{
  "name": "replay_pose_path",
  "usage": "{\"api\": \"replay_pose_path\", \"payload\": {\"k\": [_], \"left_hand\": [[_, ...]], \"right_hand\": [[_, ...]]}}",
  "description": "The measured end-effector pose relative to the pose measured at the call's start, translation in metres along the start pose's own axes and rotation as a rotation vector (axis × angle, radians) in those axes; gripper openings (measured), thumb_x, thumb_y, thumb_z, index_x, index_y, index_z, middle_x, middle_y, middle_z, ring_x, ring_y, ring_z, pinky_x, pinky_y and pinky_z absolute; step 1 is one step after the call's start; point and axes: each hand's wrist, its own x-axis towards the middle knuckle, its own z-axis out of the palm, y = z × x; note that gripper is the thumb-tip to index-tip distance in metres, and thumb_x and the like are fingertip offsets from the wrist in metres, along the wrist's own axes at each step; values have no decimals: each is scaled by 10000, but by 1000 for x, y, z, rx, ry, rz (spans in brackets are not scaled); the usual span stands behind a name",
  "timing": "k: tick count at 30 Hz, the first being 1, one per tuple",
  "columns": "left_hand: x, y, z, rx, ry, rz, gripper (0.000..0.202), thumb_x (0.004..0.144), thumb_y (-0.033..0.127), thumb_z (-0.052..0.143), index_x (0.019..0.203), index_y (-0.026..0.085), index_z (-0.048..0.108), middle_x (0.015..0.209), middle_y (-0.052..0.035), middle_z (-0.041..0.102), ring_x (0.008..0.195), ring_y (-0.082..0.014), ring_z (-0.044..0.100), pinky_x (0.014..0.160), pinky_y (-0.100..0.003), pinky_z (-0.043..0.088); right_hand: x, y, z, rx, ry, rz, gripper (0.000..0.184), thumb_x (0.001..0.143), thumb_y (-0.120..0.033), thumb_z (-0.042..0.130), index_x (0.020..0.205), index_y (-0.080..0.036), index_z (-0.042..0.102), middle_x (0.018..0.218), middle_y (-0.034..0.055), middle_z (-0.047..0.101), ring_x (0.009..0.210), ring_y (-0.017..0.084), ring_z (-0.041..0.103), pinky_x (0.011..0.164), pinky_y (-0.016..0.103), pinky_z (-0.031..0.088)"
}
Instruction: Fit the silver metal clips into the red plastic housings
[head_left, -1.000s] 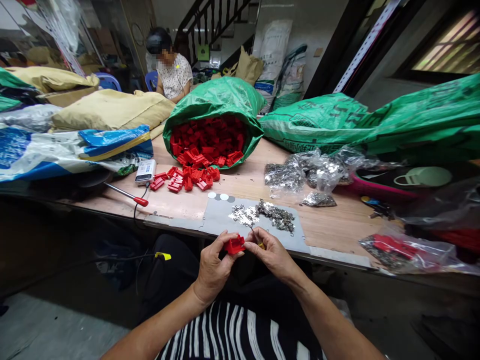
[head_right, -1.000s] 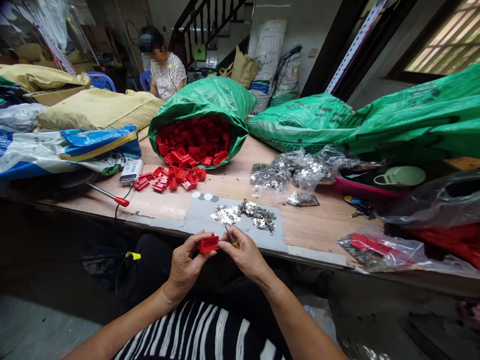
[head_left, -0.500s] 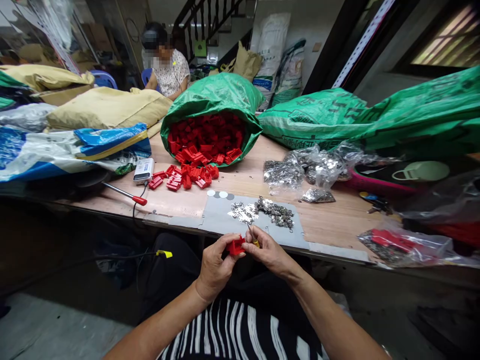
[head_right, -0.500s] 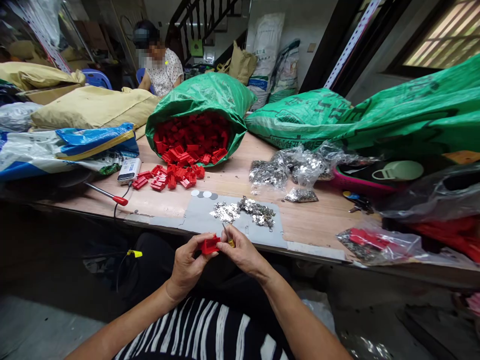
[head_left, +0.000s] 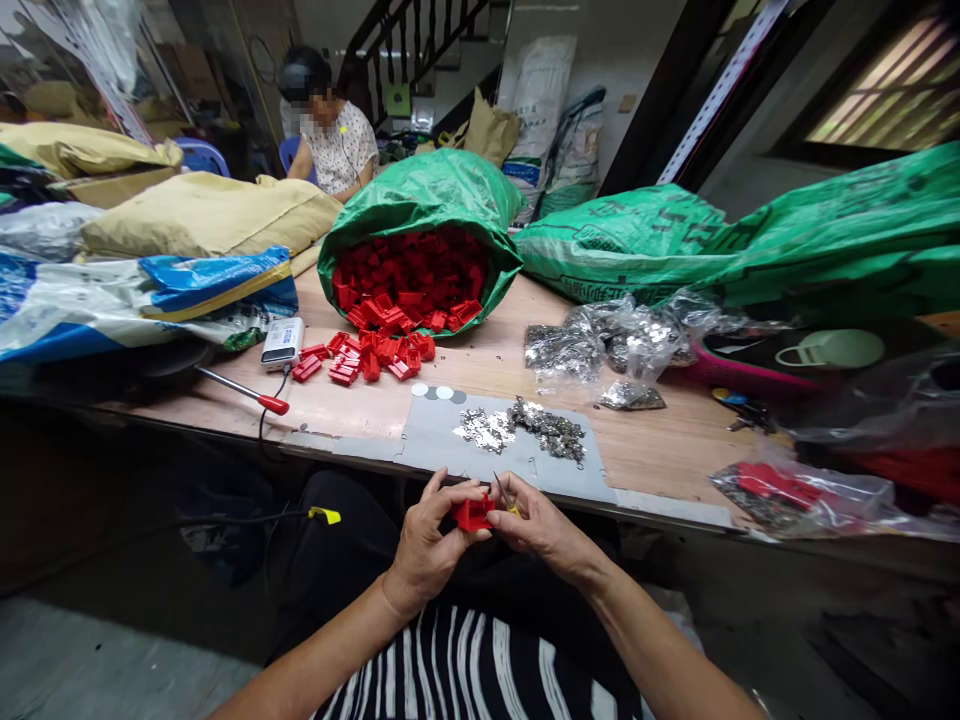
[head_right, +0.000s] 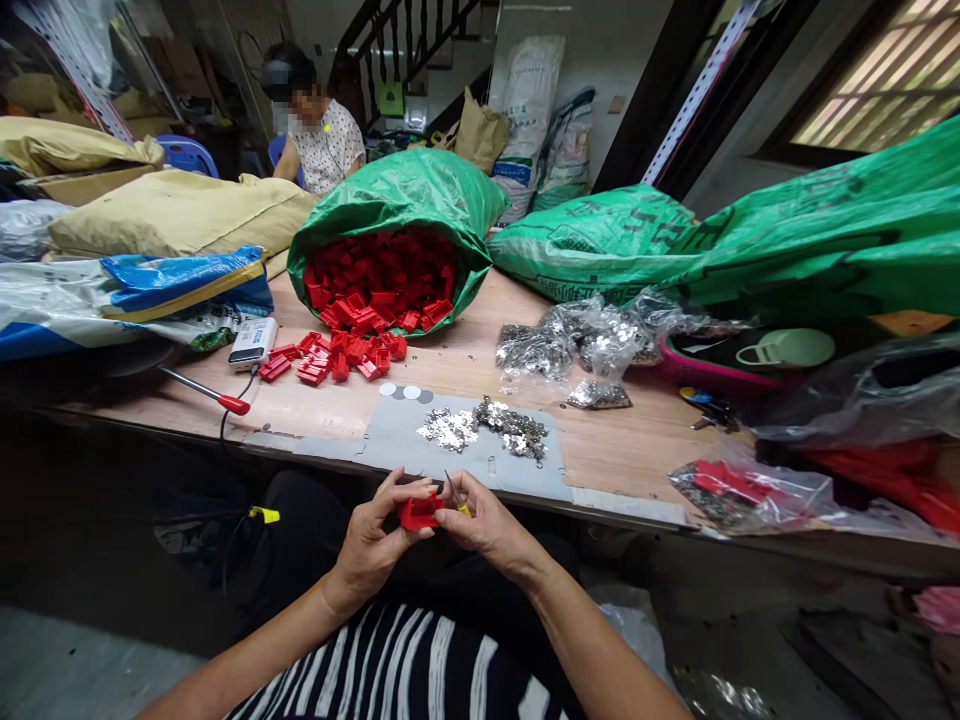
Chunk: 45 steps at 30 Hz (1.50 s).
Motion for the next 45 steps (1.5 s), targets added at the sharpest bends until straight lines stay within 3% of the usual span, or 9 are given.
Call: {"api": "replay_pose_path", "payload": {"k": [5, 10, 13, 17, 20, 26, 32, 37, 45], "left_hand": [[-1, 1, -2, -170, -56, -89, 292, 744, 255, 740, 1028, 236, 673, 1109, -65, 724, 1158, -258, 609, 1176, -530, 137], [-1, -2, -1, -437, 9, -261, 302, 714, 244, 763, 998, 189, 675, 1173, -104, 689, 1223, -275, 550, 1081, -443, 367], [2, -4, 0, -675, 116, -374, 305, 712, 220, 761, 983, 169, 632, 1076, -87, 721, 1035, -228, 662, 966, -369, 474], [9, -3, 0, -854, 247, -469, 328, 706, 215, 764, 984, 172, 594, 990, -50, 735, 951, -169, 681, 930, -304, 484], [11, -2, -1, -871, 278, -492, 339, 697, 215, 770, 983, 171, 593, 972, -44, 731, 912, -161, 686, 907, -302, 494], [10, -3, -2, -874, 278, -497, 333, 690, 205, 775, 971, 164, 601, 956, -41, 730, 888, -148, 683, 888, -283, 495], [12, -1, -2, -861, 287, -509, 345, 683, 211, 780, 971, 162, 597, 950, -43, 726, 877, -149, 680, 851, -280, 510], [13, -1, -4, -774, 305, -486, 413, 684, 233, 775, 1061, 181, 617, 1043, -58, 700, 931, -174, 671, 866, -304, 521], [14, -3, -4, -704, 267, -432, 570, 733, 247, 743, 1273, 222, 564, 999, -41, 700, 917, -162, 658, 875, -292, 514]], "right_hand": [[-2, 4, 4, 95, -70, -19, 430, 745, -473, 698, 830, -222, 360, 637, -93, 358, 479, 42, 246, 445, 187, 174], [2, -2, 0, 39, -69, 4, 407, 736, -480, 703, 857, -219, 415, 636, -90, 410, 449, 40, 311, 435, 182, 227], [10, -12, -17, -161, 52, -41, 361, 790, -497, 635, 957, -201, 513, 788, -20, 566, 462, 51, 385, 450, 210, 310], [24, -22, -41, -695, 427, -231, 208, 841, -398, 572, 853, -196, 619, 837, 22, 642, 617, 130, 527, 568, 261, 389], [34, -23, -45, -1021, 463, -310, 122, 852, -294, 546, 805, -208, 619, 826, 26, 649, 758, 178, 576, 688, 294, 414], [48, -16, -31, -1258, 549, -301, 86, 871, -262, 530, 825, -212, 582, 832, 47, 629, 752, 187, 585, 683, 295, 415], [51, -18, -30, -1249, 559, -274, 74, 860, -237, 517, 795, -213, 543, 839, 45, 626, 752, 191, 584, 665, 290, 394], [44, -26, -34, -1045, 559, -295, 91, 871, -287, 481, 820, -217, 509, 756, 16, 605, 666, 171, 547, 625, 283, 375], [22, -31, -16, -757, 339, -319, 155, 876, -323, 523, 905, -208, 622, 785, 14, 604, 642, 142, 490, 599, 268, 392]]}}
